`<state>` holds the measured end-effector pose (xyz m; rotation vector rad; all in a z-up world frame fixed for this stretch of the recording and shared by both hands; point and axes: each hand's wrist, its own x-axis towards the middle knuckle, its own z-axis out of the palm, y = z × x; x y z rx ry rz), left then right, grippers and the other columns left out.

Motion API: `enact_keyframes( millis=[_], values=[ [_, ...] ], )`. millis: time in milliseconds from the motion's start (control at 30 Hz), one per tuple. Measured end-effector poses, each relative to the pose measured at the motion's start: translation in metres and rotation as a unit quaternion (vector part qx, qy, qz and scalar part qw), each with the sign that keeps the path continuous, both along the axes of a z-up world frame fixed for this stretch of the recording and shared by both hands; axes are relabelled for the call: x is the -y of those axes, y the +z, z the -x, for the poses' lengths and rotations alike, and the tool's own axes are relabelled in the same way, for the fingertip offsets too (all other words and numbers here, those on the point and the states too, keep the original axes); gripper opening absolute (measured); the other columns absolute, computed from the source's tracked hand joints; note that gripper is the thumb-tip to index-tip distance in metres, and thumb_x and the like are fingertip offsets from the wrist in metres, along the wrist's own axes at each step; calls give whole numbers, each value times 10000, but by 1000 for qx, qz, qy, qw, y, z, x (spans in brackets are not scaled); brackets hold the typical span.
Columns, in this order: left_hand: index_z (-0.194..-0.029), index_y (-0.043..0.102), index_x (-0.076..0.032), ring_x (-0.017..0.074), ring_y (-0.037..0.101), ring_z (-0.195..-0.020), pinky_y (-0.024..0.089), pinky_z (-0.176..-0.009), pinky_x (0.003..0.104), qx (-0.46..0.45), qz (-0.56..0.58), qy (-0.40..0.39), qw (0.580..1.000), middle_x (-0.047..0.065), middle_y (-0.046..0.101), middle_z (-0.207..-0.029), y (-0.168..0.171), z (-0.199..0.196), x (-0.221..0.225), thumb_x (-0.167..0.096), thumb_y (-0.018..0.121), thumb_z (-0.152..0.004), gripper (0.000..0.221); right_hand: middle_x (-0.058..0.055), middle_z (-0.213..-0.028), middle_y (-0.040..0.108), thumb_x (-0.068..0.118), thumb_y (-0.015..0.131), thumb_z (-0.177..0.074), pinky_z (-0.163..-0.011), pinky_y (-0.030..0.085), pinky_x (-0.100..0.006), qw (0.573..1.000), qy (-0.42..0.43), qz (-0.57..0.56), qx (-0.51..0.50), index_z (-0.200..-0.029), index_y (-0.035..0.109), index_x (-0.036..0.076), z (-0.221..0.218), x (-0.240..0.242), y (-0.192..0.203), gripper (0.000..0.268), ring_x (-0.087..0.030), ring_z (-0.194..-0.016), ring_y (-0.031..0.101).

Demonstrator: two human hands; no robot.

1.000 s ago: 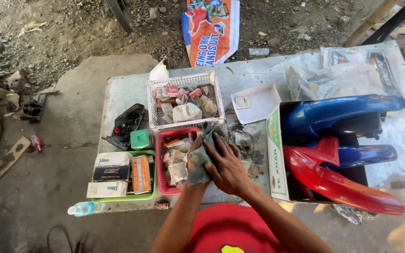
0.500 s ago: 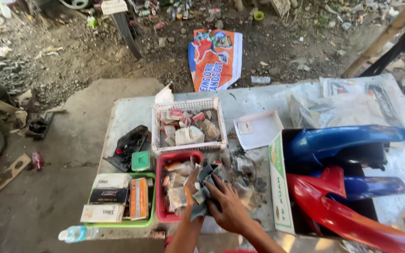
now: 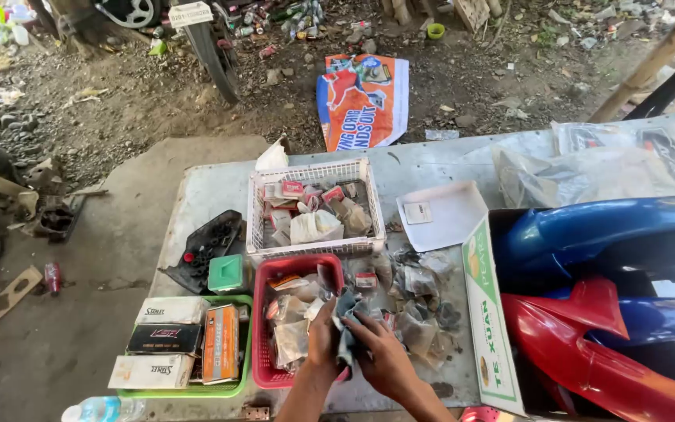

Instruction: Cleaning small motorcycle parts with a cloth.

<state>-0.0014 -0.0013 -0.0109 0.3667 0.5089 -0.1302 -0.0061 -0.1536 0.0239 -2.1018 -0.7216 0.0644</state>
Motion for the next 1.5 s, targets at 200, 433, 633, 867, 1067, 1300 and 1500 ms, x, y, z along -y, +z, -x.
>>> enact_keyframes(
  millis=[200, 433, 633, 867, 1067, 1300, 1500],
  values=[
    [-1156, 574, -61, 235, 564, -1009, 402, -919, 386, 49, -93, -3, 994, 127, 635, -1133, 10, 14, 19, -236, 527, -1031, 220, -64, -1065, 850, -12, 706, -776, -782, 606, -311, 955, -140, -127, -230, -1250, 720, 74, -6, 13, 4, 482, -143, -895, 738],
    [-1134, 657, 0, 116, 551, -746, 459, -712, 241, 14, -123, -9, 992, 54, 644, -899, -24, 18, 29, -60, 720, -933, 219, -82, -740, 807, -14, 618, -767, -599, 552, -327, 939, -167, -106, -280, -865, 758, -27, -15, 31, -20, 171, -157, -616, 628],
    [-915, 630, -44, 96, 368, -497, 294, -453, 265, 57, -109, 21, 992, 15, 509, -634, -33, 15, 29, -240, 692, -982, 216, -64, -799, 790, 31, 576, -775, -659, 554, -349, 958, -154, -61, -233, -898, 724, 40, -10, 34, -38, 193, -177, -659, 603],
    [-1118, 644, 16, 221, 650, -709, 513, -618, 331, -20, -93, 80, 992, 150, 704, -914, -41, -4, 17, -309, 632, -993, 349, -57, -905, 813, 44, 634, -805, -728, 566, -318, 935, -199, -129, -263, -997, 762, 30, -15, 33, -55, 231, -160, -769, 659],
    [-1099, 720, -13, 227, 600, -706, 430, -592, 352, -16, -103, -16, 994, 143, 723, -945, -5, 6, 44, -362, 687, -895, 406, -156, -836, 814, -51, 697, -783, -616, 589, -321, 898, -211, -205, -328, -985, 752, -78, -15, 34, -93, 211, -219, -677, 727],
    [-1221, 656, -25, 183, 666, -708, 507, -594, 291, 29, -73, 23, 997, 125, 736, -968, -10, 2, 51, -192, 647, -983, 291, -116, -807, 808, 45, 674, -856, -587, 538, -354, 908, -225, -133, -327, -962, 778, -20, -21, 35, -44, 162, -190, -642, 660],
    [-1149, 662, -38, 244, 656, -789, 492, -645, 370, -45, -92, 61, 993, 127, 705, -937, -11, -8, 39, -213, 726, -878, 328, -88, -864, 846, 140, 732, -850, -616, 566, -340, 934, -236, -67, -260, -972, 799, 16, -21, 54, -71, 187, -163, -683, 724]
  ],
)
